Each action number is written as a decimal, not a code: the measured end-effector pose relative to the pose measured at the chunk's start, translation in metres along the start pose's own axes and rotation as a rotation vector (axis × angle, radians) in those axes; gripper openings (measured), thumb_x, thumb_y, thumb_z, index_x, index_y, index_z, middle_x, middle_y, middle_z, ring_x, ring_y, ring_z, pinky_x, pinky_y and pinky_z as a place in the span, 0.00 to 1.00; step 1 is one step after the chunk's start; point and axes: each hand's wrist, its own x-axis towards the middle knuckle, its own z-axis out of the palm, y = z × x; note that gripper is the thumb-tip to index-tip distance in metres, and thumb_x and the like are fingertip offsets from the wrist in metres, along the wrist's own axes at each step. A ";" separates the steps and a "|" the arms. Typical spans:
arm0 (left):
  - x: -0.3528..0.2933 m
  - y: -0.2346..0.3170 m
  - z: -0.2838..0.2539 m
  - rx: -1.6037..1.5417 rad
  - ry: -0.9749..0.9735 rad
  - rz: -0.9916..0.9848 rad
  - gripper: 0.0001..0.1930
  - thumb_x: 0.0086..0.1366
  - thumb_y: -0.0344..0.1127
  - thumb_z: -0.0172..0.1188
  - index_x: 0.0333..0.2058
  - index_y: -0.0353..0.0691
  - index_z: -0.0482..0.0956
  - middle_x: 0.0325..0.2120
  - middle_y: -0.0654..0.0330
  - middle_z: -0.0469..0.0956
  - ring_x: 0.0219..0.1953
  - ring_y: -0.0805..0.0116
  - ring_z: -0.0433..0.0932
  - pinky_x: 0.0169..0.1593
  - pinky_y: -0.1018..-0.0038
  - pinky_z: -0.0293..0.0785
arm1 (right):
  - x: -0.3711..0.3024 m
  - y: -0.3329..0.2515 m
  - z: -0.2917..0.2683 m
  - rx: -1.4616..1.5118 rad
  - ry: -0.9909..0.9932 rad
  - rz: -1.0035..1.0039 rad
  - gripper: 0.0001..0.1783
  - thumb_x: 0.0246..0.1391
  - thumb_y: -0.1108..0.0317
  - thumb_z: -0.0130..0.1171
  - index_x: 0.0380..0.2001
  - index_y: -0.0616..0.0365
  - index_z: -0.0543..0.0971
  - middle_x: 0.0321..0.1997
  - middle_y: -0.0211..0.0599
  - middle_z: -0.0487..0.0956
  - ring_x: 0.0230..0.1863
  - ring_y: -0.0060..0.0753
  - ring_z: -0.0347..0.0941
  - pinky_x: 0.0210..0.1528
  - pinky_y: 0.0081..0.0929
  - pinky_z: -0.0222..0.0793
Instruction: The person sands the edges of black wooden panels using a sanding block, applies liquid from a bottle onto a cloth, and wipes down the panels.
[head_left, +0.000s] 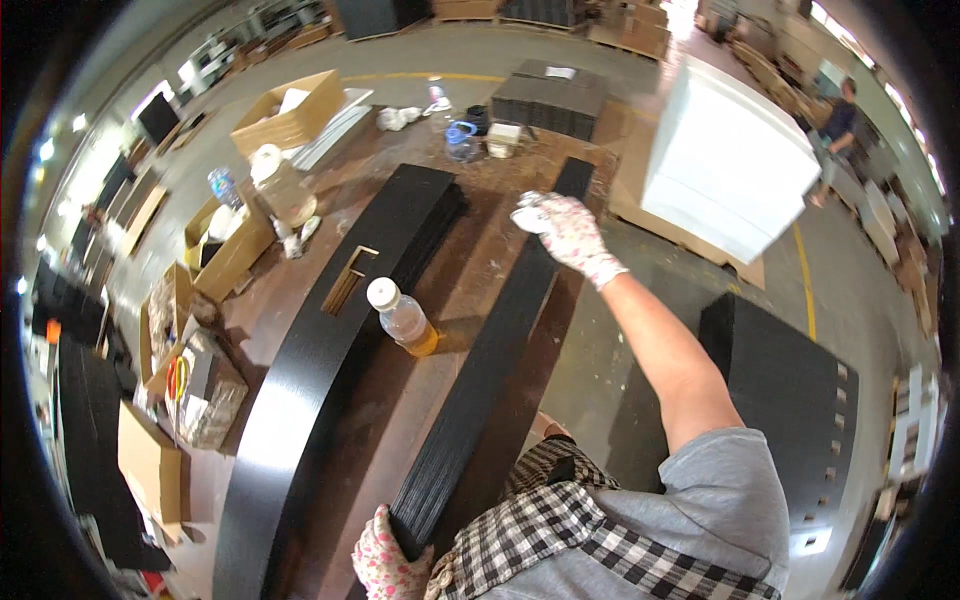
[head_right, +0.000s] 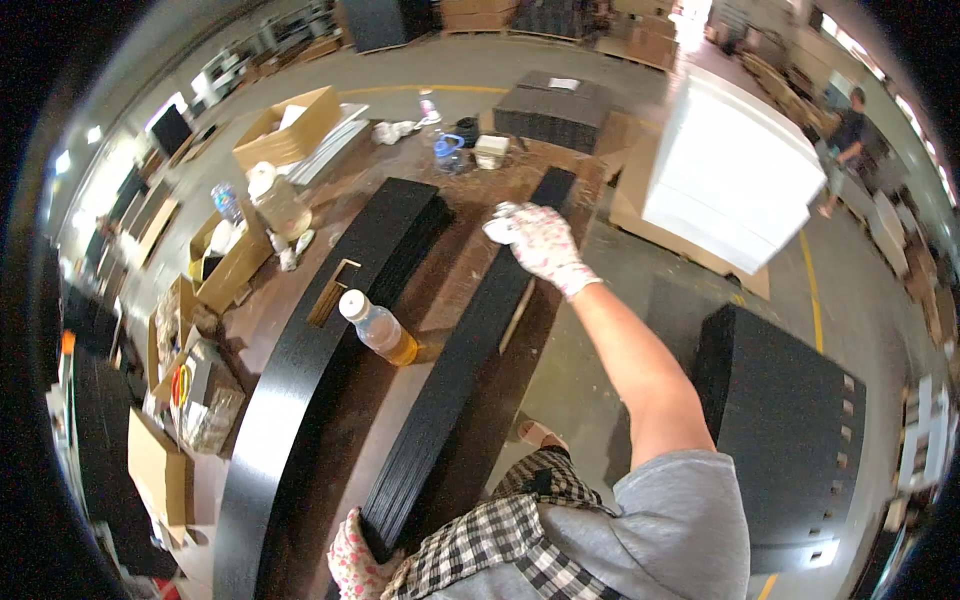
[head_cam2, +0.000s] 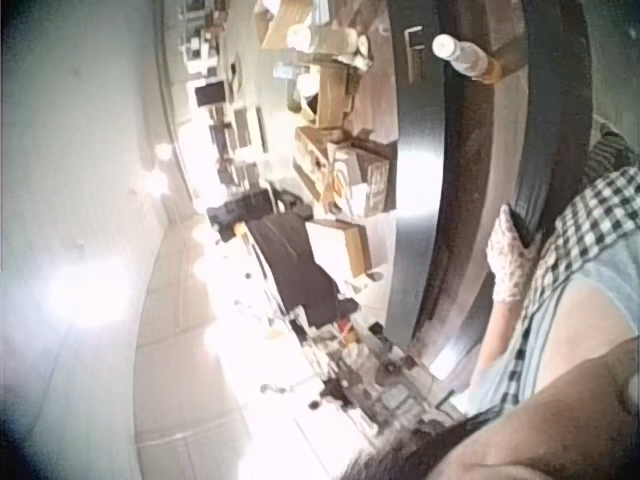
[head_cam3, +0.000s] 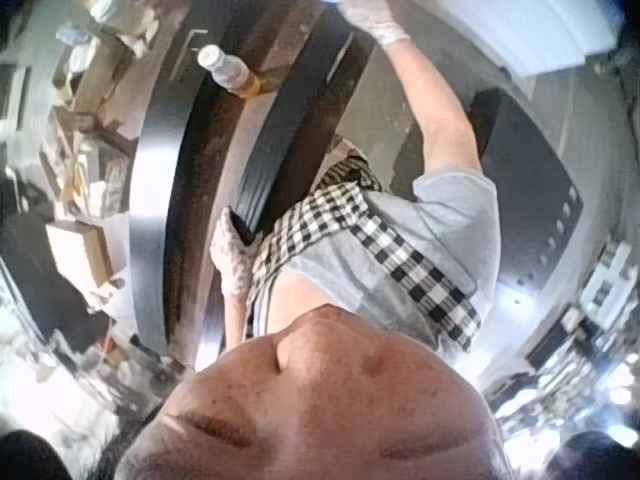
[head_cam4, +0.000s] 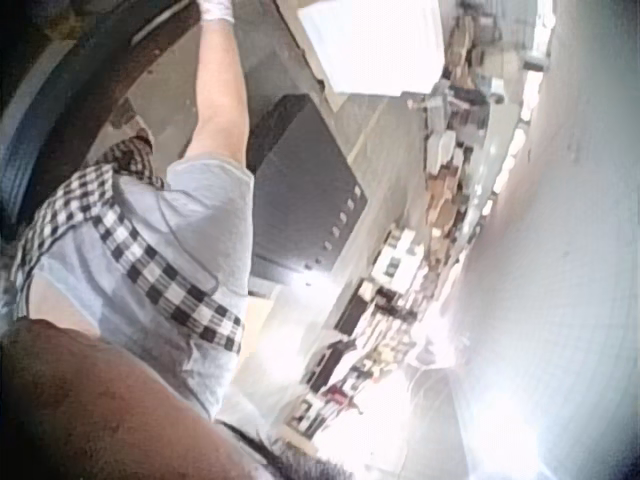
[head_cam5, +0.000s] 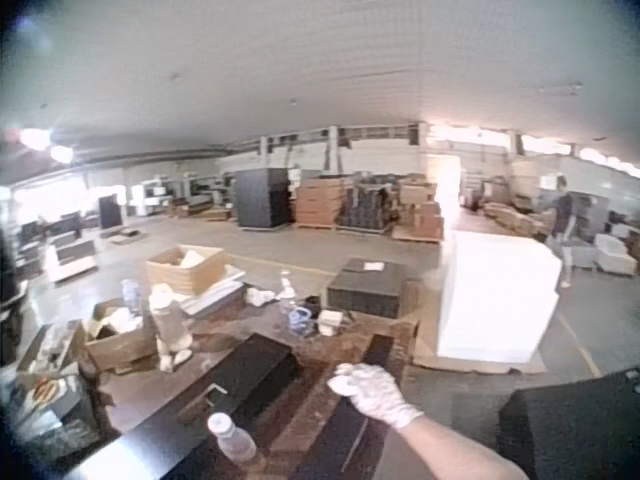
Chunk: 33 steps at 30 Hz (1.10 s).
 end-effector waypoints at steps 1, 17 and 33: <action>0.000 0.006 -0.003 0.008 -0.014 -0.043 0.46 0.44 0.50 0.72 0.60 0.39 0.61 0.51 0.47 0.72 0.52 0.49 0.71 0.55 0.60 0.67 | -0.001 0.033 0.015 -0.051 0.082 0.012 0.19 0.46 0.73 0.50 0.42 0.47 0.80 0.50 0.36 0.78 0.52 0.41 0.72 0.55 0.37 0.67; 0.011 0.000 0.028 0.041 0.210 -0.221 0.38 0.29 0.35 0.72 0.46 0.42 0.70 0.38 0.55 0.73 0.44 0.52 0.71 0.51 0.60 0.63 | 0.120 0.065 0.082 0.170 -0.485 -0.231 0.20 0.48 0.67 0.56 0.47 0.54 0.77 0.47 0.45 0.78 0.48 0.48 0.73 0.53 0.37 0.68; 0.037 -0.007 0.047 -0.015 0.221 -0.249 0.36 0.38 0.35 0.72 0.51 0.44 0.70 0.42 0.57 0.73 0.48 0.56 0.71 0.52 0.63 0.64 | 0.057 -0.191 0.014 0.610 -1.063 -0.980 0.47 0.39 0.44 0.68 0.57 0.65 0.67 0.57 0.52 0.71 0.60 0.49 0.66 0.62 0.38 0.60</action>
